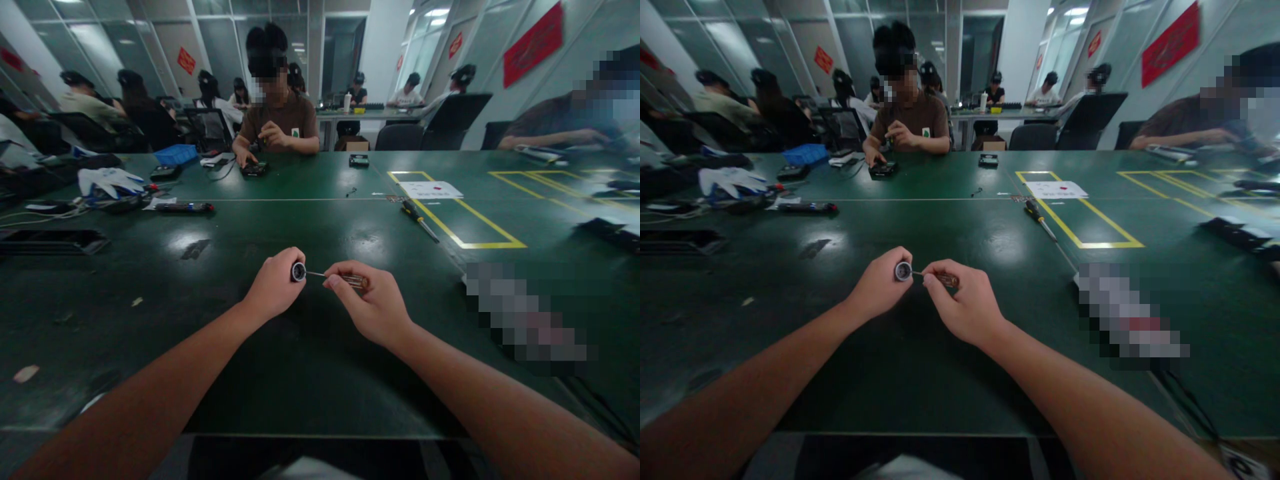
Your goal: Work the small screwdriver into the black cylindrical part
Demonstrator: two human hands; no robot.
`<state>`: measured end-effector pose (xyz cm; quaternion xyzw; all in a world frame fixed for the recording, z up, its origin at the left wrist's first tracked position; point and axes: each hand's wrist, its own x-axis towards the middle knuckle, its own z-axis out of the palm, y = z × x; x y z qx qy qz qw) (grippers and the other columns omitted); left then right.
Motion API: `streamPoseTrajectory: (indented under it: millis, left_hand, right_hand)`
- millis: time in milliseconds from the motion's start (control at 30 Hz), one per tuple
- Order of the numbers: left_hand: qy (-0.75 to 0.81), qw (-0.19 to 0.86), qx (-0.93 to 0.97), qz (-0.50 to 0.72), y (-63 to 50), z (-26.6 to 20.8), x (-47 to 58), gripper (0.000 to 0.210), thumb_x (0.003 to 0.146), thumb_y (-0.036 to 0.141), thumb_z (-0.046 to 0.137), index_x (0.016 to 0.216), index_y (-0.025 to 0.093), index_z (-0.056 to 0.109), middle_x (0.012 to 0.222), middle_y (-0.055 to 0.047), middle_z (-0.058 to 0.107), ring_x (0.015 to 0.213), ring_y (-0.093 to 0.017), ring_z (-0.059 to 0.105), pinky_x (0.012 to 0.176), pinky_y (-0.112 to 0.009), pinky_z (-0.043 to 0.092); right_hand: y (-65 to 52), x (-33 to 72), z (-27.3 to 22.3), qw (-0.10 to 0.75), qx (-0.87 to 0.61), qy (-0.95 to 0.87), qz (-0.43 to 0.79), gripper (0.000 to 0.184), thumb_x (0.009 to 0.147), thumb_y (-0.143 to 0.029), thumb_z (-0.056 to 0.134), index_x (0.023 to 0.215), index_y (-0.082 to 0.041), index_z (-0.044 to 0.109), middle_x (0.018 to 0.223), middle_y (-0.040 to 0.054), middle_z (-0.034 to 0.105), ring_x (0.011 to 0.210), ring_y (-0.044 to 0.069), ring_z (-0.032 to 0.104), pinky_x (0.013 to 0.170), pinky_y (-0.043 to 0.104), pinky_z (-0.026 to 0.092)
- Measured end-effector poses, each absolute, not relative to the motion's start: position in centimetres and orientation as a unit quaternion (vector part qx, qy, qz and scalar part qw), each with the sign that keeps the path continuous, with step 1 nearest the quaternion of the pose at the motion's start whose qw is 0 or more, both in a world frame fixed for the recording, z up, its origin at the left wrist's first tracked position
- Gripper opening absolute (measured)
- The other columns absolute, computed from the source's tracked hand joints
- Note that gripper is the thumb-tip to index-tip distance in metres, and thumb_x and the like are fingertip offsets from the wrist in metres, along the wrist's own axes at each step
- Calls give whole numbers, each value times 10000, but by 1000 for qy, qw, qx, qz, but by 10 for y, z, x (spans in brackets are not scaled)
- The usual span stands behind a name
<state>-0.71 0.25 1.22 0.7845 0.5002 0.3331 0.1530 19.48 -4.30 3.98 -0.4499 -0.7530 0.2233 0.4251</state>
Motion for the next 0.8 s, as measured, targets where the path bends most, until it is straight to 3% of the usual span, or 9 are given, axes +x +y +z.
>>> streamPoseTrajectory:
  millis: [800]
  left_hand:
    - [514, 145, 774, 340, 2, 14, -6, 125, 805, 120, 604, 855, 203, 525, 813, 9, 596, 740, -164, 545, 663, -308, 364]
  right_hand:
    - [-42, 194, 33, 467, -442, -706, 297, 176, 960, -351, 630, 957, -208, 733, 815, 34, 800, 736, 197, 771, 688, 306, 574]
